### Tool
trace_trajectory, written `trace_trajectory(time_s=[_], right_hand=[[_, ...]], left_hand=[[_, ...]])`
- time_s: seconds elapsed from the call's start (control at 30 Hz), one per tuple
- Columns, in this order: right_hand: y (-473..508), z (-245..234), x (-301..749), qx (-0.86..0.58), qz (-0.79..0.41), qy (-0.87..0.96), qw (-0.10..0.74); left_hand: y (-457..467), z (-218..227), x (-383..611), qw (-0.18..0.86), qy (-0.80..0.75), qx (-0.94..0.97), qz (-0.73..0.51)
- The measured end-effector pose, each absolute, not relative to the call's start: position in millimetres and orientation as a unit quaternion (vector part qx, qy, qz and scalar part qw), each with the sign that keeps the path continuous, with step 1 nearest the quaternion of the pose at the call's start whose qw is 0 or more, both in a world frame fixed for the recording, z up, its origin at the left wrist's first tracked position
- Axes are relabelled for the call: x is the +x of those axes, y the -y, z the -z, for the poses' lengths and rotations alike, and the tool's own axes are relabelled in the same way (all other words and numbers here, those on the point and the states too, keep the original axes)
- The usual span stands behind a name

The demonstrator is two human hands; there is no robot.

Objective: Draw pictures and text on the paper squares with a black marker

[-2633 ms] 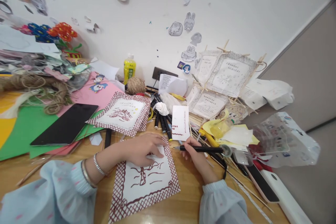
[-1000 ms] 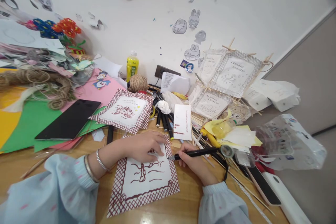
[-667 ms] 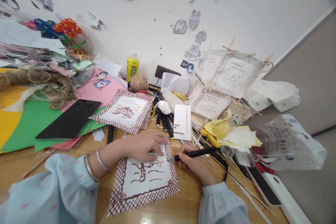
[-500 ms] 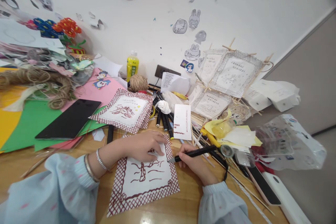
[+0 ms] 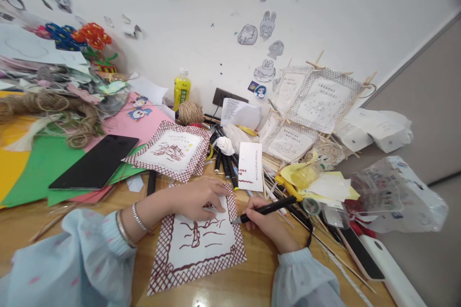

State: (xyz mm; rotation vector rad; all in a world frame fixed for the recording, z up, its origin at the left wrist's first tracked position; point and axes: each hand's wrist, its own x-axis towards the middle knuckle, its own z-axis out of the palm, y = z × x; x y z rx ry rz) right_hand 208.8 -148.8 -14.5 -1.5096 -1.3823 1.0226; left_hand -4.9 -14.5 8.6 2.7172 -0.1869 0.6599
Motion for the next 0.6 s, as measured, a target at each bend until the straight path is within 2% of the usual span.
trace_trajectory(time_s=[0.27,0.6], right_hand=[[150.9,7.8,205.3,-0.598,-0.427,0.54,0.41],[150.3,9.1,207.6,-0.601,-0.433,0.534,0.408]], left_hand=[[12.4,-7.5,-5.2,0.195,0.075,0.958,-0.198],[14.3,-12.0,-5.1,0.177,0.066,0.968,-0.164]])
